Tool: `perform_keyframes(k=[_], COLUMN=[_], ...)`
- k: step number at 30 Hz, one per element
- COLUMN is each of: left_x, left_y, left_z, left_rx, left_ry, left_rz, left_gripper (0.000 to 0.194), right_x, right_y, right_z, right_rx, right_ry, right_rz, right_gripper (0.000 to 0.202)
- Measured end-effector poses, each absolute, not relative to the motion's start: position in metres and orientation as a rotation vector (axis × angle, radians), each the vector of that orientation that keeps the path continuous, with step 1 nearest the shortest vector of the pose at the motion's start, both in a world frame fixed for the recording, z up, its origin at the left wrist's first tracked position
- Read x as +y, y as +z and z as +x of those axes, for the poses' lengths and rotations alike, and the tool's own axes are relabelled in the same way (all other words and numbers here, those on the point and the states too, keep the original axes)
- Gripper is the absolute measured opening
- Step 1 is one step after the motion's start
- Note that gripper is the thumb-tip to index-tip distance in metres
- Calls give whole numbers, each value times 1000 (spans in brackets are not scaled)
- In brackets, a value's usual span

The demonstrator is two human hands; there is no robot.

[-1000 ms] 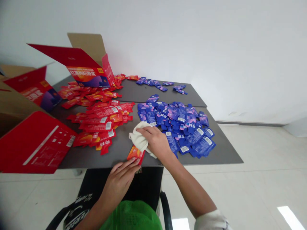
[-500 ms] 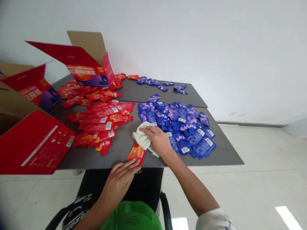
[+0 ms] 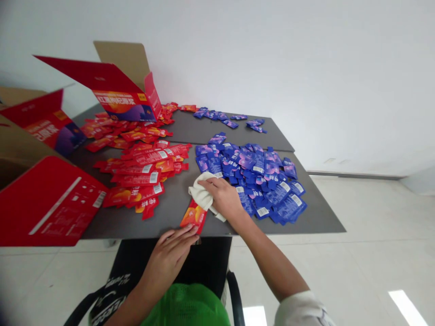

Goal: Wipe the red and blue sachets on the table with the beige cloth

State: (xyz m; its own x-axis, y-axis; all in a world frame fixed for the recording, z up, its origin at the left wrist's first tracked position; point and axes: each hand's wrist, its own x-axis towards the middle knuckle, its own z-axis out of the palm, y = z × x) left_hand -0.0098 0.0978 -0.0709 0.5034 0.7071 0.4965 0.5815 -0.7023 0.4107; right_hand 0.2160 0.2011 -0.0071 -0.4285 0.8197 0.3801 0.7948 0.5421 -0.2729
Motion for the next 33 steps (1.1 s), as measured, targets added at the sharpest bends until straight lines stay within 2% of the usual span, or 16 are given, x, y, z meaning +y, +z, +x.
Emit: perform_keyframes(k=[6, 9, 14, 17, 23, 28, 33], left_x=[96, 96, 98, 98, 96, 97, 103], left_y=[-74, -74, -71, -72, -74, -67, -53], left_z=[-10, -11, -10, -10, -10, -9, -6], left_rx=[1118, 1120, 1090, 1102, 1154, 1112, 1134], left_ry=[1034, 1014, 1014, 1019, 1034, 1015, 1021], left_rz=[2531, 2515, 2477, 2462, 2474, 2454, 2418], left_gripper=[33, 30, 30, 30, 29, 28, 22], right_x=[142, 154, 205, 192, 131, 177, 199], right_y=[-8, -20, -15, 0, -5, -24, -11], right_z=[195, 193, 212, 214, 191, 200, 220], right_rx=[-2461, -2467, -2385, -2300, -2476, -2348, -2129], right_ry=[269, 329, 112, 45, 309, 238, 85], right_rz=[-1090, -1135, -1336, -1308, -1080, -1277, -1377], right_gripper=[41, 40, 44, 44, 39, 44, 46])
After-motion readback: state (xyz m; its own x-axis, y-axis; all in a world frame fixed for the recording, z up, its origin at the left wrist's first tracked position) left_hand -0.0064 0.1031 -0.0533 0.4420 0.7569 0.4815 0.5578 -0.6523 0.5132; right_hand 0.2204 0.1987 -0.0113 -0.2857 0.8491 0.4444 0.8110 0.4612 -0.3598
